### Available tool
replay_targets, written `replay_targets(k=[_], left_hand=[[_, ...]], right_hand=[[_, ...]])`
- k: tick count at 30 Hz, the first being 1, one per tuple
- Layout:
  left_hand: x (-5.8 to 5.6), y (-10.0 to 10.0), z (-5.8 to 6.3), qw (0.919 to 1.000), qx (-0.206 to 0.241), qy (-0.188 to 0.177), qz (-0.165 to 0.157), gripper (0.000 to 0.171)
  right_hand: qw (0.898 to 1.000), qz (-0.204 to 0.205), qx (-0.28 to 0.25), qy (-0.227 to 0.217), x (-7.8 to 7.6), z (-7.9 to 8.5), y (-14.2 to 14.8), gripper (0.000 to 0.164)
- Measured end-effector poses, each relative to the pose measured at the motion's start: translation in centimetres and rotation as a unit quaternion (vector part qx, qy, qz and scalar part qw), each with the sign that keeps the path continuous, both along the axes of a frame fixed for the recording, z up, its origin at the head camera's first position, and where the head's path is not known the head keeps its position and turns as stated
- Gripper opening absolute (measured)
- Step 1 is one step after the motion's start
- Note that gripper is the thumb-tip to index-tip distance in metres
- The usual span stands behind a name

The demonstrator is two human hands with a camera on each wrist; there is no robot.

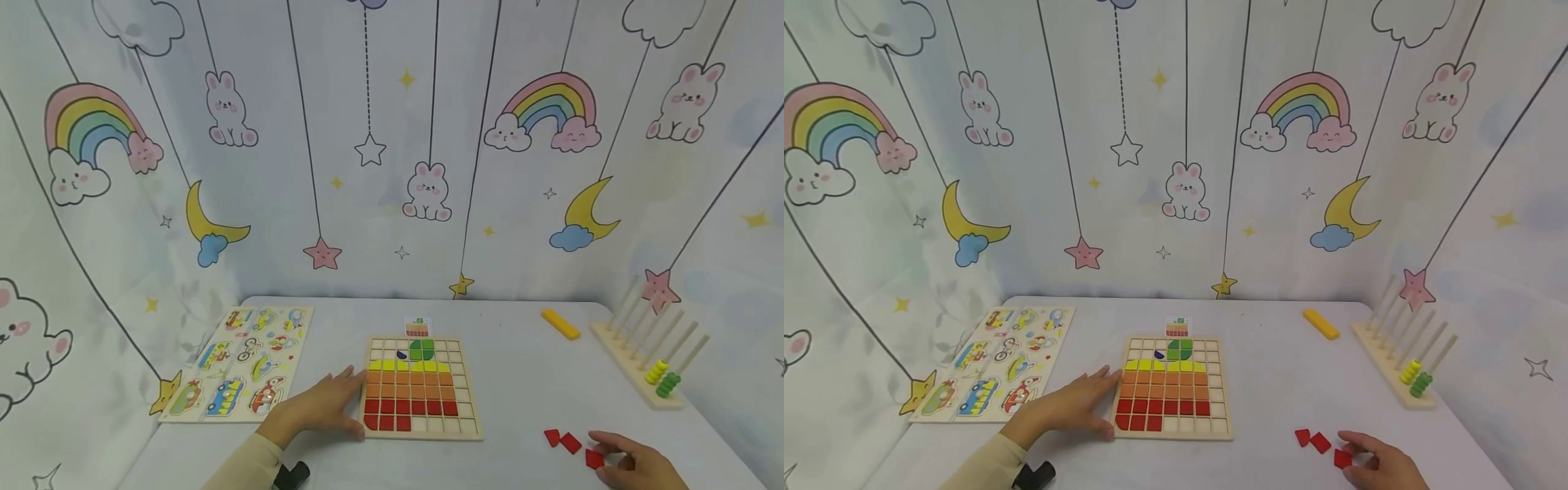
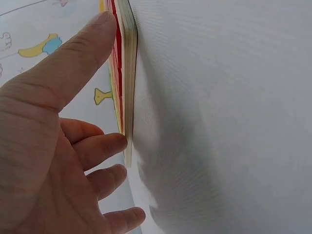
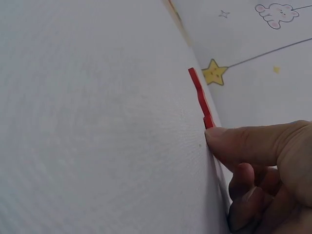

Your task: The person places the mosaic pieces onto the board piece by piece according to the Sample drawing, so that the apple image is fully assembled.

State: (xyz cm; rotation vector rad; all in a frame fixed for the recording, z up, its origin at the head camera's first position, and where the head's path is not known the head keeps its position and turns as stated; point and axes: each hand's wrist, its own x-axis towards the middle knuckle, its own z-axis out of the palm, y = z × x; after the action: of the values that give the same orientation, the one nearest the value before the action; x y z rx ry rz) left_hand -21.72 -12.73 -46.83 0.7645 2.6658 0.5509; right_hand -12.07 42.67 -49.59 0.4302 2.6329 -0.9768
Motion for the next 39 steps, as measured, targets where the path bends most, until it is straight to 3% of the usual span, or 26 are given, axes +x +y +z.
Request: replay_targets(k=[10, 15, 19, 25, 28, 30, 35, 37, 39], left_hand=[[0.2, -0.2, 0.1, 1.0, -0.004, 0.003, 0.005, 0.109], [0.1, -0.3, 0.2, 1.0, -0.002, 0.003, 0.005, 0.108], [0.1, -0.2, 0.4, 1.0, 0.0, 0.003, 0.005, 0.107], [0.2, -0.2, 0.3, 1.0, 0.003, 0.0, 0.006, 0.107], [0.2, -0.3, 0.1, 1.0, 0.002, 0.003, 0.005, 0.108], [0.1, -0.3, -0.1, 1.0, 0.001, 0.006, 0.004, 0.108], [0.0, -0.4, -0.3, 1.0, 0.001, 0.008, 0.004, 0.108], [0.0, -0.4, -0.3, 1.0, 0.002, 0.005, 0.006, 0.108], [0.0, -0.4, -0.2, 0.9999, 0.002, 0.001, 0.01, 0.108]], right_hand=[[0.999, -0.008, 0.013, 0.029, -0.5, 0.6, 1.1, 0.067], [0.996, -0.059, -0.062, 0.031, -0.4, 1.2, 0.9, 0.068], [0.985, -0.097, -0.139, 0.024, -0.5, 1.7, 1.1, 0.076], [0.954, -0.168, -0.247, 0.032, -0.8, 2.1, 1.1, 0.078], [0.94, -0.174, -0.29, 0.042, -1.3, 2.5, 0.4, 0.081], [0.928, -0.165, -0.33, 0.054, -1.6, 2.8, -0.4, 0.074], [0.885, -0.098, -0.442, 0.108, -2.9, 3.6, -3.5, 0.024], [0.869, -0.066, -0.473, 0.127, -3.6, 3.9, -5.0, 0.025], [0.862, -0.041, -0.484, 0.142, -4.3, 4.0, -6.8, 0.029]])
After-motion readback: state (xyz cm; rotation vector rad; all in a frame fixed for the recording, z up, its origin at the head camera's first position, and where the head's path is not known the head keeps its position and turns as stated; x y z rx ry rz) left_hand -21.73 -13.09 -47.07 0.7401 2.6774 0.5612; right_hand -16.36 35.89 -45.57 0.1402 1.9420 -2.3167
